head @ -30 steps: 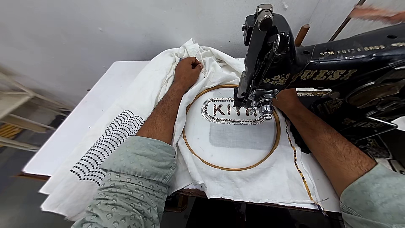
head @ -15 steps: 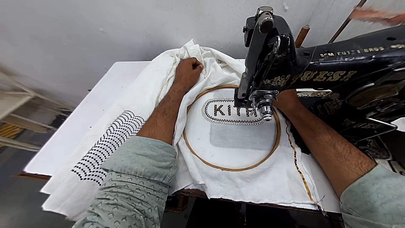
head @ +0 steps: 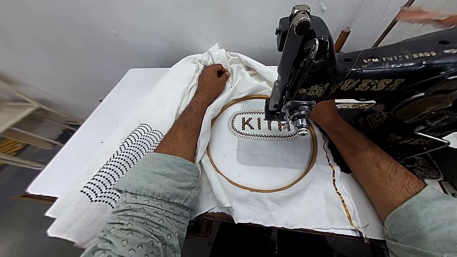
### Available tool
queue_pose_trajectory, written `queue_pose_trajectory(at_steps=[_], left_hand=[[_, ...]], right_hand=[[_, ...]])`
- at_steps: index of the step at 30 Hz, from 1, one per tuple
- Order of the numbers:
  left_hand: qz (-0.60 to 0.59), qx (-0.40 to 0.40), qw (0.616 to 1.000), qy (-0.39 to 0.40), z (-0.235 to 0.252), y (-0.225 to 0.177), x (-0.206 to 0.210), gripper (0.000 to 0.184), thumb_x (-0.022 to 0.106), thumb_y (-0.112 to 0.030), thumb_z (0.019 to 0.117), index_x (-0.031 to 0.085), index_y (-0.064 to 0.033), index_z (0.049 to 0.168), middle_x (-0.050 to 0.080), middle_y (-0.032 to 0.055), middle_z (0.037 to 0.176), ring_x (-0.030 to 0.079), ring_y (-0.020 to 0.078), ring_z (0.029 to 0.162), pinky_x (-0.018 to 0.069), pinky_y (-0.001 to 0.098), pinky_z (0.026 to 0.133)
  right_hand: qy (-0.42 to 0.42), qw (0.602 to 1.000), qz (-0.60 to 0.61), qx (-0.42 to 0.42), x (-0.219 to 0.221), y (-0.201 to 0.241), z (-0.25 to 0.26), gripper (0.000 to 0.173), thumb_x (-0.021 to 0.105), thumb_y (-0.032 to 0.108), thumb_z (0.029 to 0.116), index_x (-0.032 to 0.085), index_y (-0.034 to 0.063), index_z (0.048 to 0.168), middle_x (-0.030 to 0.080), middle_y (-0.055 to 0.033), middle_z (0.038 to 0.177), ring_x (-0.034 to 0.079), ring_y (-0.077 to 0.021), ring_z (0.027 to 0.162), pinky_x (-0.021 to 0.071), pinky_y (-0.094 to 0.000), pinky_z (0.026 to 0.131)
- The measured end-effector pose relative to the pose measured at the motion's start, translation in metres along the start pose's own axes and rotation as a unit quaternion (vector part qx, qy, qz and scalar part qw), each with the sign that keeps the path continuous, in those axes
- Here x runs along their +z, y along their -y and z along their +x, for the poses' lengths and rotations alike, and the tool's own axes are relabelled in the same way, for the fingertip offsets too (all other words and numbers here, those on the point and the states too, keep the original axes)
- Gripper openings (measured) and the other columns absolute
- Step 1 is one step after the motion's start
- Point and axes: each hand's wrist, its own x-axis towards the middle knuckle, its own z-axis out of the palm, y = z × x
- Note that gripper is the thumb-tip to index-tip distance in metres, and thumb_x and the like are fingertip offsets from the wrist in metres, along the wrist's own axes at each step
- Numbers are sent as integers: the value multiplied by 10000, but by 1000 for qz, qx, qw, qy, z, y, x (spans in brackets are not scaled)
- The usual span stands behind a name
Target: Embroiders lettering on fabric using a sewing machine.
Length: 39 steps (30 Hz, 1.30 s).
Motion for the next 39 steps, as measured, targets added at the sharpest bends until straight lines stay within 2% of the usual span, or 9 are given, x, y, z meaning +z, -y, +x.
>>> queue_pose_trajectory(at_steps=[26,34,39], left_hand=[[1,2,1000,-2,0,0,0,253,562,-232,1038,717,-37,1082,715,113,972,672,225,899,513,462,877],[2,6,1000,-2,-1,-2,-1,253,567,-225,1037,719,-27,1079,716,127,969,677,236,904,518,473,883],[2,3,1000,0,0,-1,0,256,563,-231,1041,717,-32,1087,716,125,980,677,230,911,516,470,888]], right_hand=[[4,1000,5,-5,-1,-2,0,359,705,196,940,667,-102,1136,648,-348,1174,601,-472,1178,422,-632,974],[34,999,-8,-4,-5,5,-1,369,692,199,946,658,-116,1135,642,-356,1172,593,-481,1179,418,-636,958],[52,998,-24,-1,-9,10,-2,354,671,157,966,642,-138,1159,625,-376,1206,571,-501,1215,403,-636,987]])
